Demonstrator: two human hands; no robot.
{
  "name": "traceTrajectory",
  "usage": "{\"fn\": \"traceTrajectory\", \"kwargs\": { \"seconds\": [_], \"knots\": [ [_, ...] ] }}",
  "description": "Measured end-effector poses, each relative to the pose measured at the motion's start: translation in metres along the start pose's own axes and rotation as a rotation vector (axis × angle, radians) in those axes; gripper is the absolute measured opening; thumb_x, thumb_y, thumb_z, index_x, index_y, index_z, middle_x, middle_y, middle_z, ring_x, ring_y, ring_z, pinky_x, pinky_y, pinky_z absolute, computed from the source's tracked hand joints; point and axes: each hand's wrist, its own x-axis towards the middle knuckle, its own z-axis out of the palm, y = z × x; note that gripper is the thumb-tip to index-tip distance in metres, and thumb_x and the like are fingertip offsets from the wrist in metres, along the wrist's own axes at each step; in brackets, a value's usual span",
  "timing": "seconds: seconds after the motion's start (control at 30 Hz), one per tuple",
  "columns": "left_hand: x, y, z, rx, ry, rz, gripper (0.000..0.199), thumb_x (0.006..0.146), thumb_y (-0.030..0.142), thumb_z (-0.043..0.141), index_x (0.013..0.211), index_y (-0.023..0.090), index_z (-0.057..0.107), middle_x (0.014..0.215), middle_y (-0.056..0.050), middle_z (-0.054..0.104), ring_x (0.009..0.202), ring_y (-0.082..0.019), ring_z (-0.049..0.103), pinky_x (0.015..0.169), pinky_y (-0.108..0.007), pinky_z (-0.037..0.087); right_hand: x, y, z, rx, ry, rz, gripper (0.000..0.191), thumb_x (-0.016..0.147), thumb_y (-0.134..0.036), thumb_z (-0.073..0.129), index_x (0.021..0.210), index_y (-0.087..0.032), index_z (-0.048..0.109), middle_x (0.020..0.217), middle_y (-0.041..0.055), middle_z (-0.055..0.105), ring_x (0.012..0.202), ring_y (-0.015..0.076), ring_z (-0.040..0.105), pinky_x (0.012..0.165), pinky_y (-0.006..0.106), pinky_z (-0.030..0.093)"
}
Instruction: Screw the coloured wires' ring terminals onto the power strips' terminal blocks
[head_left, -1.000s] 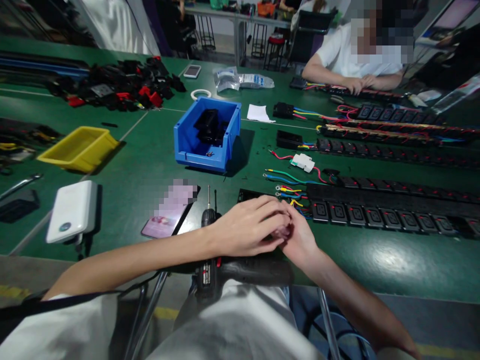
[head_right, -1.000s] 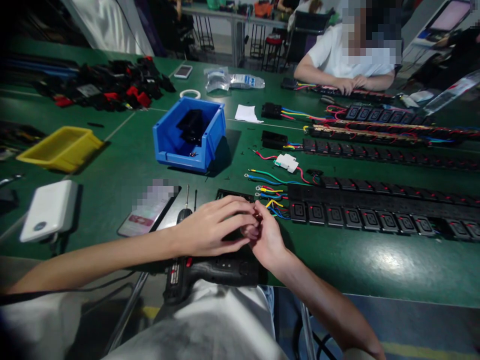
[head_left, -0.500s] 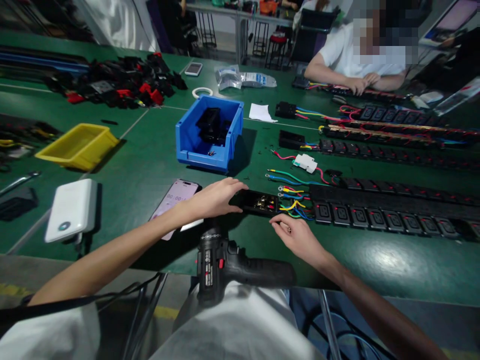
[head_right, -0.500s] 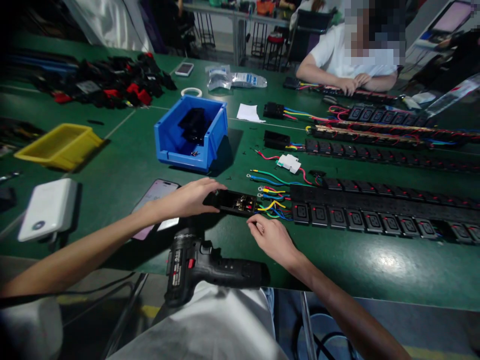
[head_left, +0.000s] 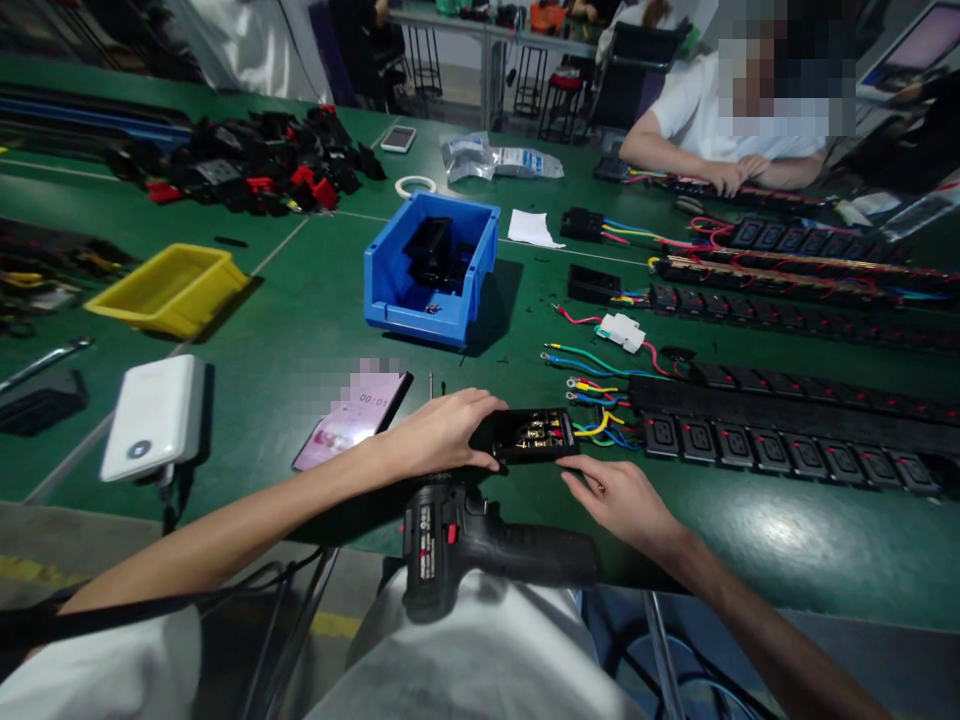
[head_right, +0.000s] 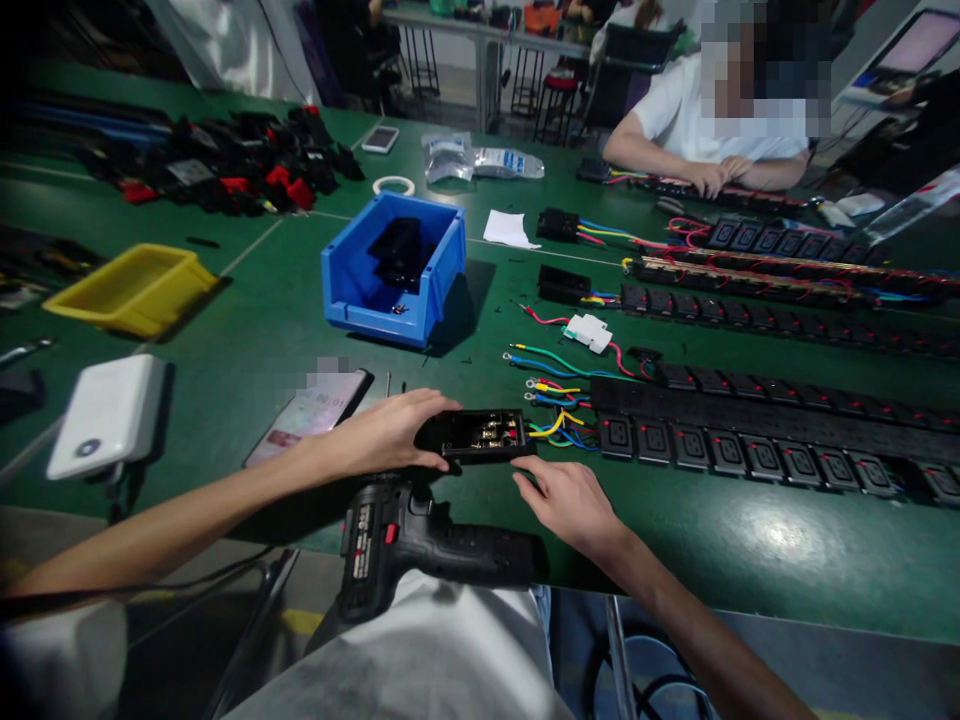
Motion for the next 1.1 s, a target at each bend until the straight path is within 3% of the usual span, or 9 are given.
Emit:
{"fn": "traceTrajectory", "kwargs": {
  "seconds": [0.13, 0.37, 0.47, 0.57, 0.67, 0.83, 0.93, 1.0, 1.1],
  "knots": [
    [-0.003, 0.002, 0.001, -0.065, -0.003, -0.033, 0.066, 0.074, 0.052, 0.072, 0.126, 0.019, 0.047, 0.116, -0.009, 0.056, 0.111, -0.026, 0.056, 0.091, -0.036, 0.047, -0.003, 0.005, 0.005, 0.084, 0.011, -0.053, 0.032, 0.096, -0.039, 0.043, 0.105, -0.022, 0.068, 0.087, 0.0014, 0.070, 0.067, 0.0102, 0.061, 0.065, 0.022, 0.039],
    [-0.002, 0.011, 0.000, -0.139, 0.052, -0.053, 0.054, 0.077, 0.025, 0.070, 0.124, 0.023, 0.043, 0.119, -0.006, 0.049, 0.106, -0.021, 0.057, 0.089, -0.035, 0.050, -0.005, 0.015, 0.013, 0.202, 0.045, -0.101, 0.031, 0.098, -0.035, 0.039, 0.099, -0.020, 0.066, 0.092, 0.0018, 0.070, 0.075, 0.0098, 0.064, 0.071, 0.020, 0.042],
    [-0.001, 0.016, -0.005, -0.158, 0.028, -0.060, 0.052, 0.078, 0.024, 0.070, 0.123, 0.023, 0.044, 0.122, -0.006, 0.048, 0.109, -0.021, 0.056, 0.092, -0.037, 0.050, -0.005, 0.016, 0.014, 0.189, 0.130, -0.094, 0.028, 0.097, -0.035, 0.041, 0.098, -0.019, 0.065, 0.080, 0.0007, 0.067, 0.063, 0.0077, 0.058, 0.065, 0.020, 0.041],
    [-0.001, 0.020, -0.010, -0.159, 0.009, -0.054, 0.047, 0.079, 0.023, 0.069, 0.120, 0.022, 0.046, 0.120, -0.006, 0.050, 0.112, -0.022, 0.054, 0.094, -0.039, 0.049, -0.002, 0.014, 0.011, 0.166, 0.213, -0.083, 0.024, 0.094, -0.035, 0.047, 0.102, -0.019, 0.063, 0.055, -0.0050, 0.049, 0.047, 0.0058, 0.042, 0.055, 0.020, 0.035],
    [0.000, 0.022, -0.011, -0.156, 0.021, -0.049, 0.046, 0.079, 0.023, 0.068, 0.119, 0.022, 0.047, 0.118, -0.006, 0.052, 0.112, -0.022, 0.055, 0.093, -0.039, 0.049, 0.004, 0.010, 0.009, 0.182, 0.234, -0.091, 0.022, 0.093, -0.034, 0.049, 0.101, -0.019, 0.063, 0.050, -0.0069, 0.038, 0.045, 0.0049, 0.035, 0.053, 0.019, 0.032],
    [-0.001, 0.018, -0.006, -0.170, 0.035, -0.044, 0.047, 0.078, 0.025, 0.070, 0.118, 0.022, 0.048, 0.115, -0.006, 0.054, 0.108, -0.022, 0.057, 0.089, -0.037, 0.050, 0.013, 0.003, 0.007, 0.129, 0.217, -0.159, 0.023, 0.093, -0.034, 0.049, 0.100, -0.020, 0.067, 0.052, -0.0050, 0.050, 0.046, 0.0052, 0.043, 0.054, 0.019, 0.035],
    [-0.001, 0.014, -0.001, -0.169, 0.055, -0.039, 0.049, 0.077, 0.027, 0.072, 0.119, 0.023, 0.048, 0.114, -0.005, 0.054, 0.106, -0.022, 0.057, 0.088, -0.036, 0.049, 0.021, -0.005, -0.001, -0.003, 0.205, -0.284, 0.025, 0.095, -0.031, 0.046, 0.105, -0.021, 0.068, 0.077, 0.0001, 0.069, 0.061, 0.0078, 0.060, 0.065, 0.020, 0.041],
    [-0.002, 0.012, 0.002, -0.165, 0.071, -0.033, 0.050, 0.076, 0.029, 0.073, 0.118, 0.023, 0.048, 0.113, -0.005, 0.055, 0.105, -0.022, 0.057, 0.087, -0.036, 0.049, 0.031, -0.015, -0.012, -0.097, 0.143, -0.350, 0.027, 0.096, -0.027, 0.045, 0.109, -0.022, 0.067, 0.091, 0.0021, 0.072, 0.073, 0.0107, 0.065, 0.069, 0.021, 0.042],
    [-0.003, 0.011, 0.005, -0.166, 0.090, -0.022, 0.049, 0.076, 0.032, 0.073, 0.118, 0.022, 0.049, 0.112, -0.005, 0.056, 0.105, -0.022, 0.057, 0.087, -0.035, 0.050, 0.050, -0.034, -0.031, -0.235, -0.035, -0.418, 0.026, 0.092, -0.018, 0.048, 0.109, -0.022, 0.067, 0.084, 0.0035, 0.071, 0.072, 0.0128, 0.065, 0.061, 0.022, 0.036]
  ]
}}
